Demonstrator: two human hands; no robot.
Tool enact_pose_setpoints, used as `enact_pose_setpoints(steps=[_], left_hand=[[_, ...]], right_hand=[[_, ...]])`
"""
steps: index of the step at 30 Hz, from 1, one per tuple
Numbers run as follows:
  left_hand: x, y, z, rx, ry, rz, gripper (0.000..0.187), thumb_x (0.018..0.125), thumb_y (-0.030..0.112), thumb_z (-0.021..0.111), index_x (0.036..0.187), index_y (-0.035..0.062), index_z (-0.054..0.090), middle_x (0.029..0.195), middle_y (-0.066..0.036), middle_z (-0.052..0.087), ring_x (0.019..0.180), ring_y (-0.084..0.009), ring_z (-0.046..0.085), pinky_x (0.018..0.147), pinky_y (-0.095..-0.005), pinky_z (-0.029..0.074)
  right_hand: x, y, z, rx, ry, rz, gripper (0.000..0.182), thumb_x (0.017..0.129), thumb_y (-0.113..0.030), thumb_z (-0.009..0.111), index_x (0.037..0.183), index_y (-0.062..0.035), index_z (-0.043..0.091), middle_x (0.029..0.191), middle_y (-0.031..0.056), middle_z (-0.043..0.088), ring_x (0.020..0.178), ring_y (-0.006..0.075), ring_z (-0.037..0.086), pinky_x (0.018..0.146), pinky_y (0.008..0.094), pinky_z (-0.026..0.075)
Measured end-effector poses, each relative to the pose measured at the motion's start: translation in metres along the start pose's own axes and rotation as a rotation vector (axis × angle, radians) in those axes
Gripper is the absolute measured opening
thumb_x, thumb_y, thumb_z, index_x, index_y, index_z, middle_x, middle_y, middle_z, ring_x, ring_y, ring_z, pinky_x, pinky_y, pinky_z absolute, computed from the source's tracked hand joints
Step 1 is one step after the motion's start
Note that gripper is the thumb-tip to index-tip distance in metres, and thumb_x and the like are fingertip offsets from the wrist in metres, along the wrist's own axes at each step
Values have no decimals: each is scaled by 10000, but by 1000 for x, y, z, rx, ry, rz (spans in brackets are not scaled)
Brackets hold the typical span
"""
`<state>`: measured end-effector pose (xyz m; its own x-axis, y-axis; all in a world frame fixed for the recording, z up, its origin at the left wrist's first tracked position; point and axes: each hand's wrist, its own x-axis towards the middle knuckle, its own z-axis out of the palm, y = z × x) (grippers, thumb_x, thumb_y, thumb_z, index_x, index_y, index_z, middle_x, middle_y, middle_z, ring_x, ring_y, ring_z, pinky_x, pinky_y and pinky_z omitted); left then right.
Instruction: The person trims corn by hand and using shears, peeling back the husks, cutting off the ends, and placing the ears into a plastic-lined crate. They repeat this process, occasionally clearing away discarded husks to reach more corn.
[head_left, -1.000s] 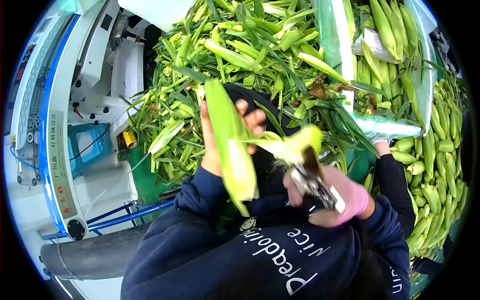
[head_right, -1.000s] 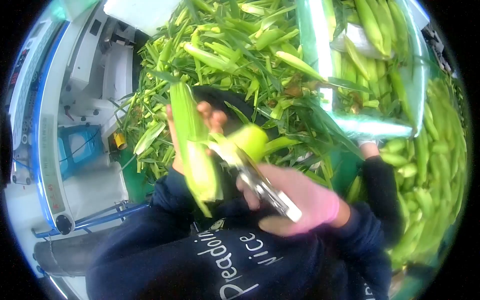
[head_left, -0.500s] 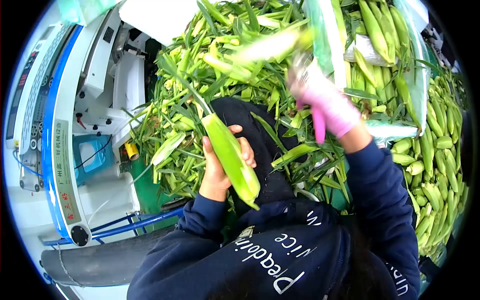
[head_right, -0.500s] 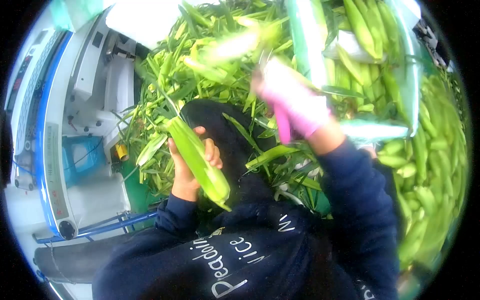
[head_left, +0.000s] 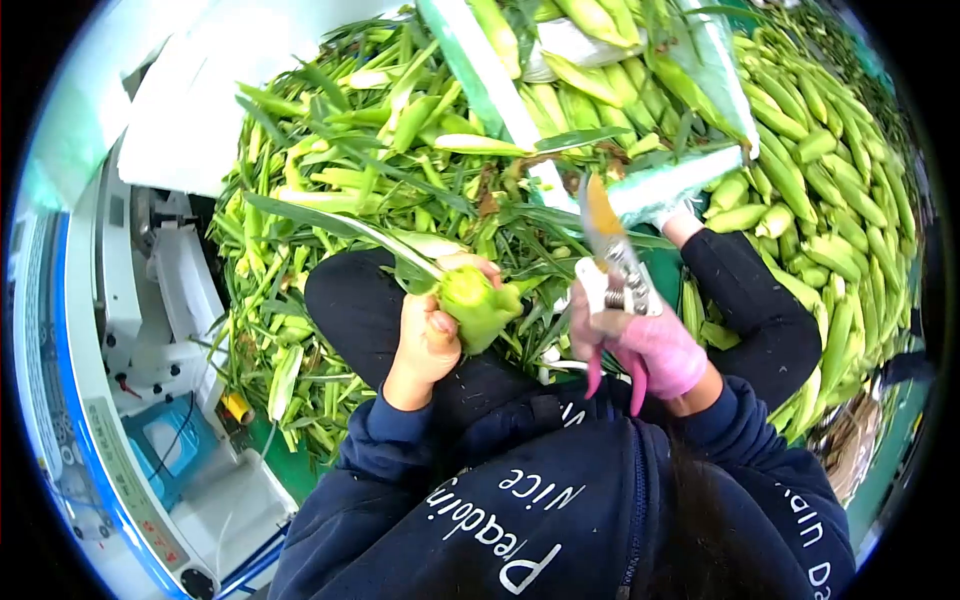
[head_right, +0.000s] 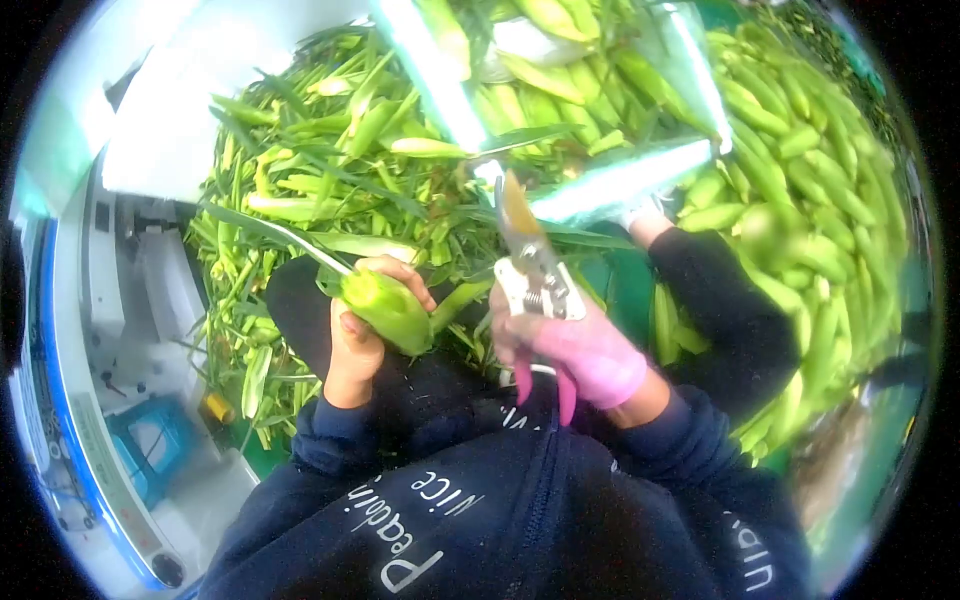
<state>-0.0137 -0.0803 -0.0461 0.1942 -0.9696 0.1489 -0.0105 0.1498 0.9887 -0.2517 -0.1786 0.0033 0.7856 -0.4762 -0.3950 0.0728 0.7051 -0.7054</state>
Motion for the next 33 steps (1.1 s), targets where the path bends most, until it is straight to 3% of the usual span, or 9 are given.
enact_pose_setpoints(steps=[11, 15, 18, 20, 22, 27, 28, 31, 33], left_hand=[[25, -9, 54, 107, -369, -66, 654, 900, 620, 631, 1062, -13, 625, 939, -121, 665, 851, -256, 638, 776, -377, 509], [29, -40, 40, 387, -621, -63, 567, 986, 501, 517, 1134, -32, 636, 1110, -187, 667, 1044, -363, 619, 938, -455, 466], [36, -61, 27, 680, -646, -141, 436, 1041, 241, 416, 1349, -44, 534, 1347, -241, 561, 1263, -417, 500, 1098, -468, 352], [35, -124, 3, 804, -408, -215, 524, 1049, 375, 461, 1379, -31, 495, 1360, -275, 524, 1274, -386, 501, 1093, -454, 381], [53, -60, 39, 959, -822, -306, 576, 1041, 416, 489, 1432, -7, 488, 1387, -278, 521, 1281, -423, 487, 1095, -477, 379], [74, -35, 76, 787, -348, -63, 340, 1046, 177, 480, 1240, -65, 616, 1084, -241, 655, 1041, -335, 608, 920, -457, 490], [95, 33, 107, 773, -216, -545, 333, 1026, 117, 487, 1300, -31, 605, 1088, -205, 661, 937, -262, 616, 848, -411, 540], [138, -18, -88, 1202, 155, 30, 543, 1031, 244, 566, 1499, 22, 403, 1342, -241, 597, 1120, -290, 662, 840, -381, 580], [148, 31, -116, 1705, 128, -376, 541, 1046, 343, 507, 1473, 19, 431, 1449, -255, 483, 1282, -386, 529, 1043, -443, 474]], right_hand=[[-32, -32, -27, -411, -19, -105, 456, 874, -243, 751, 1251, -42, 593, 839, -2, 636, 576, 42, 543, 451, 222, 448], [-50, -22, -52, -503, 6, -56, 530, 835, -189, 677, 1326, -43, 542, 780, 67, 662, 390, 121, 535, 352, 252, 449], [-48, -1, -61, -666, 176, -183, 420, 761, -179, 666, 1161, -56, 620, 891, 102, 685, 841, 233, 676, 754, 364, 537], [-44, 14, -67, -628, 253, -286, 283, 741, -182, 637, 983, -36, 617, 841, 122, 669, 791, 278, 660, 698, 384, 500], [-63, 1, -67, -490, 185, -211, 282, 739, -174, 626, 979, -27, 614, 801, 123, 660, 752, 276, 659, 675, 391, 501], [-62, 20, -76, -229, 234, -268, 190, 784, -88, 590, 942, 16, 595, 641, 118, 626, 466, 220, 612, 426, 348, 495], [-66, 8, -70, -135, 210, -324, 195, 780, -83, 586, 922, 50, 581, 617, 153, 639, 413, 257, 622, 365, 370, 505], [-104, 1, -89, 78, 255, -141, 264, 901, -169, 560, 1028, 60, 525, 620, 189, 642, 375, 244, 606, 261, 338, 468], [-105, -2, -92, 116, 368, -260, 257, 886, -161, 581, 1022, 52, 533, 649, 173, 633, 380, 228, 597, 244, 329, 446]])
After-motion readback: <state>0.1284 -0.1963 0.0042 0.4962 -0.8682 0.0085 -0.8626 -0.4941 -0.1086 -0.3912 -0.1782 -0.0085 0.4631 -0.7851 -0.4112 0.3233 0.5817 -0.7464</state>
